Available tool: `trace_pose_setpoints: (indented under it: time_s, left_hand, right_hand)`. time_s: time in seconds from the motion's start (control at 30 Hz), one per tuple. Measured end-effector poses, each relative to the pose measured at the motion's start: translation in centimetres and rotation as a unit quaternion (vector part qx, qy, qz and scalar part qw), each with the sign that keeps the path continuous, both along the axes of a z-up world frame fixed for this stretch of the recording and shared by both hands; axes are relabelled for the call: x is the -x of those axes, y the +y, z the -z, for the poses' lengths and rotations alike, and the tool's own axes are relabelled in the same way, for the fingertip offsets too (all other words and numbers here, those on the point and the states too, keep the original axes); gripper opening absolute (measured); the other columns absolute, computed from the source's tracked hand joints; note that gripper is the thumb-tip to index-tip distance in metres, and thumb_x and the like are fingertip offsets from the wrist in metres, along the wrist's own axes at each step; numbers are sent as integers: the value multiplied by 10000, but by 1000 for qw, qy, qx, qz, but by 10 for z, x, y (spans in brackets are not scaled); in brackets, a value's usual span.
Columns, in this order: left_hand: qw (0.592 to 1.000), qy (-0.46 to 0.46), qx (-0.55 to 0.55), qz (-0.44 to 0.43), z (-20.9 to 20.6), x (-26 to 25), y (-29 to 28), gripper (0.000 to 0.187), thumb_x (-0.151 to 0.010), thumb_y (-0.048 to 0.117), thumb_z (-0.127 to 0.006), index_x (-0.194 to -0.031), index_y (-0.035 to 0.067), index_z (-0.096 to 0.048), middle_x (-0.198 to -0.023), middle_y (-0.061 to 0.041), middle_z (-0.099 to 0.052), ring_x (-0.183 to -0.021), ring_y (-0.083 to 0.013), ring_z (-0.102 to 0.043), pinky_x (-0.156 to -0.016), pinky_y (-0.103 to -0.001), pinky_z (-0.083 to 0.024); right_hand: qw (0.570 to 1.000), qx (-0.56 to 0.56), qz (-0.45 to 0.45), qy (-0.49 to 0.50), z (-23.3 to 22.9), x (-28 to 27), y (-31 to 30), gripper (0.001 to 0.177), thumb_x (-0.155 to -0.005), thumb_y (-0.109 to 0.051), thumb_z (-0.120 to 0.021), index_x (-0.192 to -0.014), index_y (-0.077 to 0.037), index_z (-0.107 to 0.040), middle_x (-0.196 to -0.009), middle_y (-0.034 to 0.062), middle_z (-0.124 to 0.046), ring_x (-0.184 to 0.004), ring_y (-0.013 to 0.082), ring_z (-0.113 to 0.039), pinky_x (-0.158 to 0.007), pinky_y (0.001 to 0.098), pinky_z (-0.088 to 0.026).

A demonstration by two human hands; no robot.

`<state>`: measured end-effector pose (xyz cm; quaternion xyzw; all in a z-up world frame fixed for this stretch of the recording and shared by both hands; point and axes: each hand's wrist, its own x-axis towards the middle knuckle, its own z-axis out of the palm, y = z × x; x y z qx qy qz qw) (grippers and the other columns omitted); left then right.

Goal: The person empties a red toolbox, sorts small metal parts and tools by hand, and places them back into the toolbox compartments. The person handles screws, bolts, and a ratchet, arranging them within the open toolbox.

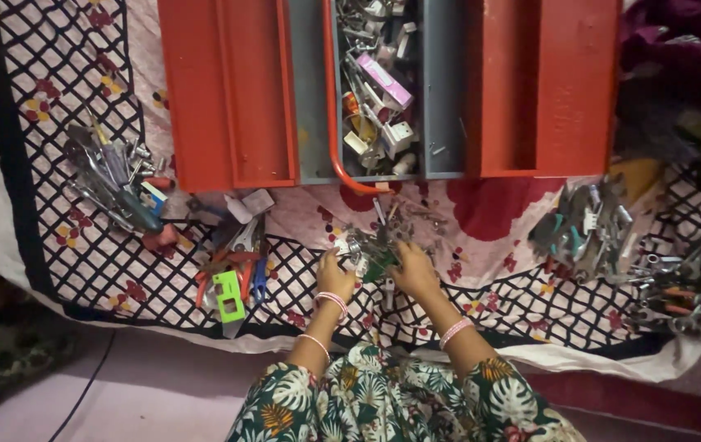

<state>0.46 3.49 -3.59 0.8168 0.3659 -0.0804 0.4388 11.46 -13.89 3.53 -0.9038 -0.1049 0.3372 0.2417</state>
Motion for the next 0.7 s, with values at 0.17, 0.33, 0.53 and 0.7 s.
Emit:
trace_pose_setpoints:
  time_s: [0.17, 0.33, 0.53, 0.7]
  left_hand:
    - [993, 30, -47, 107, -11, -23, 12, 836, -753, 104, -780, -1507, 74, -419, -1576, -167, -401, -1455, -382, -357, -1213, -437, -292]
    - [977, 50, -77, 195, -15, -52, 20, 882, -747, 229, -827, -1501, 71, -397, -1557, -169, -386, -1421, -404, -356, -1185, -460, -297]
    - [974, 80, -70, 201, -17, -60, 15, 847, -732, 284, -842, -1460, 101, -450, -1476, -144, -445, -1341, -395, -444, -1134, -494, -368]
    - [966, 93, -75, 227, -21, -52, 4, 809, -764, 271, -833, -1445, 63, -448, -1459, -178, -430, -1282, -422, -463, -1024, -520, -432]
  right_hand:
    - [998, -23, -32, -49, 4, -34, 31, 831, -707, -36, -750, -1468, -101, -422, -1487, 235, -396, -1263, 450, -475, -1015, 484, -462]
    - [990, 69, -116, -46, 18, -65, 52, 714, -797, -3, -630, -1467, -166, -444, -1573, 143, -384, -1347, 392, -449, -965, 488, -522]
    - [982, 63, -174, -46, 36, -70, 49, 625, -791, -19, -632, -1383, -166, -493, -1521, 96, -428, -1367, 345, -456, -976, 470, -529]
    - [979, 83, -130, -132, 26, -36, 30, 716, -797, -31, -658, -1476, -149, -466, -1495, 113, -470, -1384, 381, -460, -1036, 510, -482]
